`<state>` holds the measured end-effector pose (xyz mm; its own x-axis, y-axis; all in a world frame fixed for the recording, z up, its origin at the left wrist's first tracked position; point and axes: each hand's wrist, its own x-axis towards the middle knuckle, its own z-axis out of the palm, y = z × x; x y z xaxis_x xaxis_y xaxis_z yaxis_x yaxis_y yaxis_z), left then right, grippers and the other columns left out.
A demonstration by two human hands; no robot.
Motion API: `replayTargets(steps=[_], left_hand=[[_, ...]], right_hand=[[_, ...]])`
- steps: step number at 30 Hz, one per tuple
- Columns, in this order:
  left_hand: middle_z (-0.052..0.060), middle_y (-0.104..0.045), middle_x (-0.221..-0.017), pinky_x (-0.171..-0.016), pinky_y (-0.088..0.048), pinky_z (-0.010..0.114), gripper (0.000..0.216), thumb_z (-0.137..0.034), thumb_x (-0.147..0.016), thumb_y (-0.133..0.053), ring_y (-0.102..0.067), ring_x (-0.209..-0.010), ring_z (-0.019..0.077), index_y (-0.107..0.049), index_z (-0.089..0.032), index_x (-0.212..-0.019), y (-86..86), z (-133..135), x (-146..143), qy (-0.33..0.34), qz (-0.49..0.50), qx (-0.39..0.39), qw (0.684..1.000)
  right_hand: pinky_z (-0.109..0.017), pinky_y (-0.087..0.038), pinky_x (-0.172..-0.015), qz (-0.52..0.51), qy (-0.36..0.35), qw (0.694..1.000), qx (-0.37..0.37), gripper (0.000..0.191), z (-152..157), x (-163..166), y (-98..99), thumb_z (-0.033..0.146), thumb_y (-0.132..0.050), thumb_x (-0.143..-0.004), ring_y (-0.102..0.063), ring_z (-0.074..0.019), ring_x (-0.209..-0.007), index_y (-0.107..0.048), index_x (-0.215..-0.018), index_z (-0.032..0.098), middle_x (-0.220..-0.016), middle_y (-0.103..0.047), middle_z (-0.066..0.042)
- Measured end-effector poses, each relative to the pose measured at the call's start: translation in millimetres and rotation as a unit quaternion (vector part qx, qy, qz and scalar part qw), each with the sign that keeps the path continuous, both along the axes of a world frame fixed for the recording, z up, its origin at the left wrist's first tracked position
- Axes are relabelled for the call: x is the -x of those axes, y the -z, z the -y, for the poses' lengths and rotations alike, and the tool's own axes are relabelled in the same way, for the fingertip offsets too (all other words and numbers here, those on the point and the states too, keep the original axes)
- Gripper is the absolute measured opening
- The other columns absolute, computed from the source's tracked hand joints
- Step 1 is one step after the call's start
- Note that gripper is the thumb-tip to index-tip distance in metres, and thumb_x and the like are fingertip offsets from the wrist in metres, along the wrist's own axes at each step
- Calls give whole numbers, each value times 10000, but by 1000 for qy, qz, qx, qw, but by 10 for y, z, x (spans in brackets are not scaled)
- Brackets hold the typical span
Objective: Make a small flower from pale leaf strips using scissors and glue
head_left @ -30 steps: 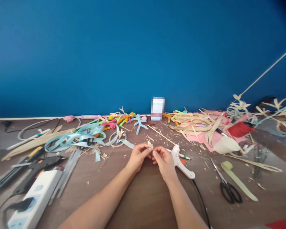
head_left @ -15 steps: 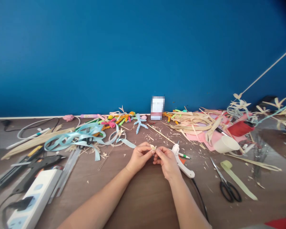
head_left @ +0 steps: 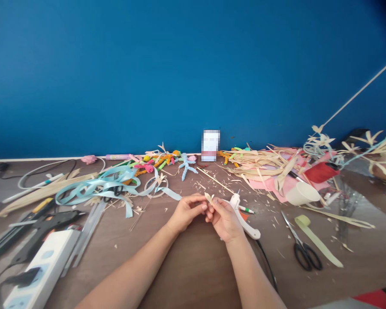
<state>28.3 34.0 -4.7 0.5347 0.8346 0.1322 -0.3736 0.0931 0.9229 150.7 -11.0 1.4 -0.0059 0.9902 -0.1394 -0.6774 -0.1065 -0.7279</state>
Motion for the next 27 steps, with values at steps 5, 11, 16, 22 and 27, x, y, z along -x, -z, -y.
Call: replayTargets(steps=[5, 11, 16, 22, 27], left_hand=[[26, -546, -694, -520, -479, 250, 170, -243, -681, -640, -564, -566, 119, -656, -113, -789, -41, 14, -9, 12, -2, 3, 1000], [15, -504, -699, -454, -505, 273, 206, -303, -646, -661, -576, -531, 136, -654, -102, -689, -128, 58, -18, 25, 10, 18, 999], [14, -520, -685, -506, -493, 245, 169, -287, -646, -665, -562, -551, 107, -668, -118, -659, -103, 43, 7, -12, -14, -18, 1000], [9, -523, -691, -537, -454, 224, 84, -224, -660, -658, -546, -556, 86, -675, -143, -672, -55, 9, 29, -28, -40, -65, 997], [27, -543, -692, -562, -441, 240, 141, -268, -661, -654, -547, -577, 106, -659, -128, -657, -71, 0, 38, -37, -75, -83, 993]], right_hand=[[-177, -418, -394, 4, -11, 1000, 15, 201, 1, 31, -10, 297, -650, -689, -451, -67, -445, -550, -592, 152, -498, -476, 43], [-172, -416, -389, 18, -41, 998, 35, 214, 13, 38, -14, 316, -654, -680, -433, -58, -436, -544, -593, 155, -506, -451, 53], [-177, -441, -405, 25, -64, 997, 44, 194, 17, 1, -5, 305, -661, -671, -460, -62, -450, -552, -623, 152, -523, -485, 45], [-168, -443, -409, 60, -48, 996, 43, 184, 10, -40, -18, 286, -669, -659, -494, -71, -505, -529, -666, 167, -603, -553, 32], [-186, -447, -437, 90, -28, 995, 39, 200, 0, -43, -14, 280, -678, -638, -511, -87, -546, -506, -676, 184, -621, -552, 41]])
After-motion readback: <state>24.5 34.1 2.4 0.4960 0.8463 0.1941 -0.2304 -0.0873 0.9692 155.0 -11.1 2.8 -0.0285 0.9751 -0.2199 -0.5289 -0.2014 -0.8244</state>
